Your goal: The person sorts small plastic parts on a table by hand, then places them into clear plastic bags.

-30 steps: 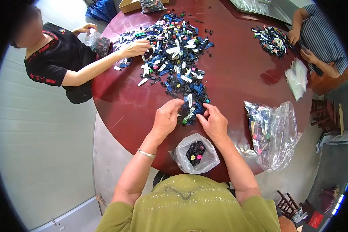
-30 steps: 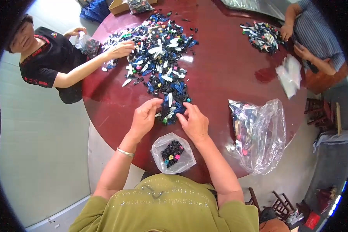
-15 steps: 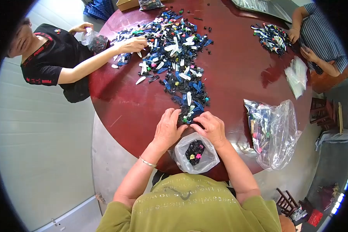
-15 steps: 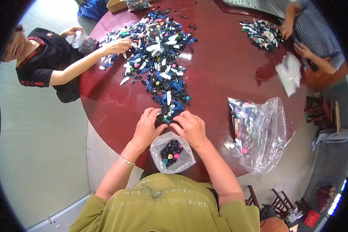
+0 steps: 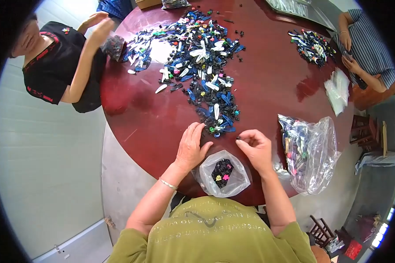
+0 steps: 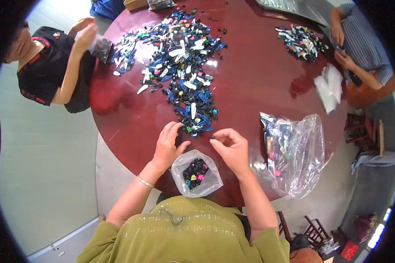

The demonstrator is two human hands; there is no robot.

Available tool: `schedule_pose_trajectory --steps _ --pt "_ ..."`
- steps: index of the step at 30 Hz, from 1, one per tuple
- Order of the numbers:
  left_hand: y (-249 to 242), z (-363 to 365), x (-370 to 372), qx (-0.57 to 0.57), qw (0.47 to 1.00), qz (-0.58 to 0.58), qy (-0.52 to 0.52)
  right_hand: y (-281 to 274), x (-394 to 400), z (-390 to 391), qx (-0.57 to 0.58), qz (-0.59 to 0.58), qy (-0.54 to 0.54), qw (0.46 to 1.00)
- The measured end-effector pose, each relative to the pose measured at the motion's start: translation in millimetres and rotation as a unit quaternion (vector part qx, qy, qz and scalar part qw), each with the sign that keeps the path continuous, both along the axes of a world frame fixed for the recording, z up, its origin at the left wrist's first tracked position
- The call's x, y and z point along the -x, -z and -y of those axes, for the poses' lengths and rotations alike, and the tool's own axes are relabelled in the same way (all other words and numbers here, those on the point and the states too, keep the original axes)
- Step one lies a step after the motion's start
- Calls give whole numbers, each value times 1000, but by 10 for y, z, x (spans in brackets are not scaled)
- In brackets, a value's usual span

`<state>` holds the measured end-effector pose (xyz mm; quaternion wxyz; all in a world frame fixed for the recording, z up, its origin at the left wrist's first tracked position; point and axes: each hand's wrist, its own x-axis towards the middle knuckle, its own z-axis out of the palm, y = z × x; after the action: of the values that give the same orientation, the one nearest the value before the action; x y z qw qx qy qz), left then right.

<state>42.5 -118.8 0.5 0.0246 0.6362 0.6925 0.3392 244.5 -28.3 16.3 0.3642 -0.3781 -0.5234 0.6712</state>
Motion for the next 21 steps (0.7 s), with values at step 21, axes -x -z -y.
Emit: schedule_pose_trajectory --steps 21 --pt "170 11 49 -12 998 61 -7 112 593 -108 -429 295 -86 849"
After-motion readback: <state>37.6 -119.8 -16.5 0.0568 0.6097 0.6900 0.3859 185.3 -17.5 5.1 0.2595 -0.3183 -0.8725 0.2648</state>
